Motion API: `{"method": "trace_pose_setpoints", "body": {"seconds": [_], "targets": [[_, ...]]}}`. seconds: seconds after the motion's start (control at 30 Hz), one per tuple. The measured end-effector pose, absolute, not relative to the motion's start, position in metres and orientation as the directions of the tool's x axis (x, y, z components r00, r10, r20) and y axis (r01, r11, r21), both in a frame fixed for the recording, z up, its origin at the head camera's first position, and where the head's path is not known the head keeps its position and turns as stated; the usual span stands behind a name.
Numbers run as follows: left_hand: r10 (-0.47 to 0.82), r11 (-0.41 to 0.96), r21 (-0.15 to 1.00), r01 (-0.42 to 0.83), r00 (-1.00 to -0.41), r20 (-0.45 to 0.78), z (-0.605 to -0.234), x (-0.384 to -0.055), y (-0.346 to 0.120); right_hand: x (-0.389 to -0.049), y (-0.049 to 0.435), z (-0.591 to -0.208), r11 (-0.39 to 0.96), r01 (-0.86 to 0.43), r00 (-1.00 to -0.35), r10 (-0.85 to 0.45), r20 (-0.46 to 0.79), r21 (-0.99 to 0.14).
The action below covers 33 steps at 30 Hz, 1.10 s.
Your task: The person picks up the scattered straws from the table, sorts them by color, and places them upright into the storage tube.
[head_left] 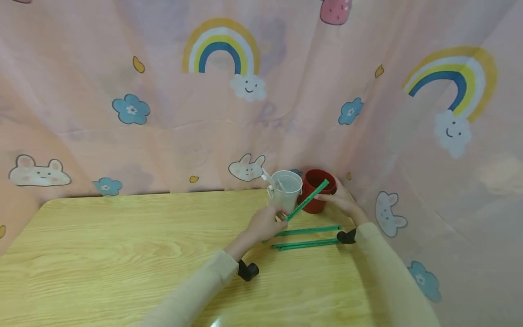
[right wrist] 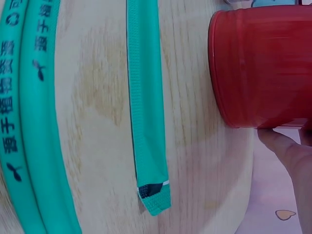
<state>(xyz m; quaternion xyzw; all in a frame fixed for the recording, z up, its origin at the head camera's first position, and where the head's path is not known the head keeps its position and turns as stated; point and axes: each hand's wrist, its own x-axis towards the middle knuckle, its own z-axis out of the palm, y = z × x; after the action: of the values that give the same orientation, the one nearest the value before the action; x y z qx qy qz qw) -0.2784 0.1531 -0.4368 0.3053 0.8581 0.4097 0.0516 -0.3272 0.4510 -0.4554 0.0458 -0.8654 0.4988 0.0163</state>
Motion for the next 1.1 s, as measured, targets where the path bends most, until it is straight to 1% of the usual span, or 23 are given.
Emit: {"method": "trace_pose_setpoints", "body": {"seconds": [0.07, 0.13, 0.37, 0.53, 0.7, 0.97, 1.1], "targets": [[0.531, 0.436, 0.769, 0.467, -0.824, 0.2, -0.43, -0.277, 0.157, -0.327, 0.45, -0.452, 0.509, -0.09, -0.996, -0.059, 0.07, -0.856], [0.514, 0.398, 0.787, 0.472, -0.825, 0.235, -0.424, -0.276, 0.162, -0.327, 0.449, -0.451, 0.512, -0.087, -0.996, -0.06, 0.065, -0.855], [0.553, 0.29, 0.801, 0.524, -0.775, 0.307, -0.408, -0.274, 0.18, -0.324, 0.453, -0.455, 0.497, -0.076, -0.997, -0.049, 0.059, -0.864], [0.549, 0.262, 0.816, 0.516, -0.775, 0.313, -0.398, -0.274, 0.192, -0.324, 0.455, -0.456, 0.492, -0.082, -0.996, -0.063, 0.059, -0.867], [0.524, 0.248, 0.829, 0.502, -0.789, 0.322, -0.389, -0.278, 0.206, -0.326, 0.456, -0.455, 0.437, -0.103, -0.993, -0.099, 0.066, -0.894], [0.436, 0.153, 0.862, 0.483, -0.816, 0.38, -0.381, -0.286, 0.222, -0.325, 0.455, -0.451, 0.418, -0.097, -0.992, -0.115, 0.053, -0.903], [0.38, 0.08, 0.886, 0.457, -0.835, 0.397, -0.378, -0.288, 0.23, -0.325, 0.453, -0.453, 0.393, -0.099, -0.991, -0.121, 0.055, -0.914]]}}
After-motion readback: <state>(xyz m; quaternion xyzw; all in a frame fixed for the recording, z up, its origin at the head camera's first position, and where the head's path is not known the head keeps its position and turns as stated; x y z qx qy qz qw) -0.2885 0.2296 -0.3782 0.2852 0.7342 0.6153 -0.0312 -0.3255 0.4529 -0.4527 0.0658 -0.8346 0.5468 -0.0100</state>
